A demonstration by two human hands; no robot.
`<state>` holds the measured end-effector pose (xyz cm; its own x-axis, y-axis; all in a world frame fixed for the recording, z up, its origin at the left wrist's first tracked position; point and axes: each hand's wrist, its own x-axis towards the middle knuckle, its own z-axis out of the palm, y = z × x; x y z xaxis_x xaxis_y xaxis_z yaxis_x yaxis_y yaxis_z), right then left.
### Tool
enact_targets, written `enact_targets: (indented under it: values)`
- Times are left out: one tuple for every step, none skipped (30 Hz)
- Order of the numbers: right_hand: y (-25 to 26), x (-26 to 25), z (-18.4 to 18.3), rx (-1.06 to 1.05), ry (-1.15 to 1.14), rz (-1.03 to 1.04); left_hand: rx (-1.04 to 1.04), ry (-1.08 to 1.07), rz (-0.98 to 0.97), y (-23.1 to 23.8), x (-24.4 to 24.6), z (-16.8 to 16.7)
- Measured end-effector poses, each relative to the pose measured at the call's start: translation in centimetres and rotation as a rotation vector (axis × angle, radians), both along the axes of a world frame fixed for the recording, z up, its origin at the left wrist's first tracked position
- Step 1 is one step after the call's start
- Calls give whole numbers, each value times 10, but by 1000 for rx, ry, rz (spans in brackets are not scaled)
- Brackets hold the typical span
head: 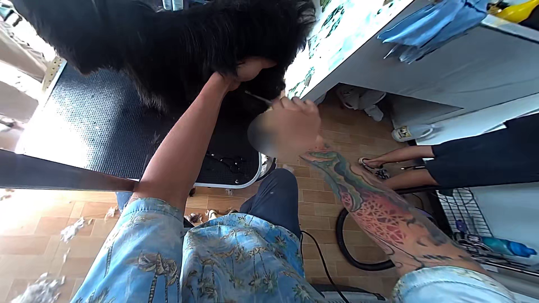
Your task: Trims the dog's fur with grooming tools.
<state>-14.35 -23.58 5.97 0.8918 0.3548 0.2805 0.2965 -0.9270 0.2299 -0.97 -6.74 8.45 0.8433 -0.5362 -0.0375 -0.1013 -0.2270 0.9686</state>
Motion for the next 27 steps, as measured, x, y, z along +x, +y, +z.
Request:
enact_targets:
  values:
    - [1, -8, -7, -11, 60, 47, 19, -8, 45, -4, 0, 0]
    - [3, -20, -15, -13, 83, 140, 35, -25, 96, -7, -1, 3]
    - [6, -33, -23, -17, 78, 252, 50, -49, 138, -9, -2, 7]
    - [8, -43, -27, -26, 24, 359, 87, -64, 160, -11, -3, 13]
    - [9, -49, -26, -32, -47, 419, 127, -70, 168, -12, -3, 18]
    - [11, -50, -17, -25, -111, 434, 162, -63, 161, -13, -3, 23]
    - [11, -46, -3, -25, -174, 394, 186, -55, 155, -14, -4, 25]
    - [11, -37, 12, -38, -228, 312, 202, -43, 159, -15, -7, 28]
    - [12, -25, 27, -49, -268, 205, 209, -34, 163, -16, -9, 30]
    - [13, -13, 36, -59, -280, 102, 213, -38, 169, -17, -12, 33]
    - [13, -3, 39, -68, -264, 14, 217, -38, 176, -18, -14, 35]
    - [14, 1, 36, -74, -195, -49, 219, -33, 182, -19, -16, 36]
    - [15, -1, 31, -80, -78, -83, 213, -24, 183, -20, -18, 37]
    - [17, -8, 25, -97, 47, -87, 206, -5, 183, -20, -20, 39]
    - [17, -19, 16, -125, 133, -49, 201, 7, 193, -21, -20, 40]
    - [16, -32, 6, -143, 163, 26, 197, 16, 208, -21, -20, 40]
    - [14, -42, 0, -143, 128, 118, 197, 18, 220, -21, -19, 40]
    - [10, -47, -2, -120, 35, 201, 200, 20, 222, -20, -17, 40]
    - [8, -47, 3, -86, -64, 240, 206, 26, 219, -19, -16, 41]
    - [6, -43, 13, -61, -140, 212, 217, 36, 220, -18, -17, 42]
    - [5, -33, 24, -55, -199, 127, 233, 40, 226, -19, -17, 43]
    - [4, -22, 32, -52, -221, 34, 239, 39, 239, -20, -17, 43]
    - [3, -13, 35, -46, -184, -32, 232, 38, 259, -22, -16, 43]
    - [4, -12, 34, -45, -72, -32, 217, 44, 268, -22, -16, 42]
    - [4, -15, 28, -60, 45, 28, 198, 52, 272, -21, -15, 42]
    - [2, -23, 19, -51, 122, 119, 169, 54, 277, -20, -13, 40]
    - [-4, -33, 8, -30, 118, 202, 143, 61, 282, -19, -12, 39]
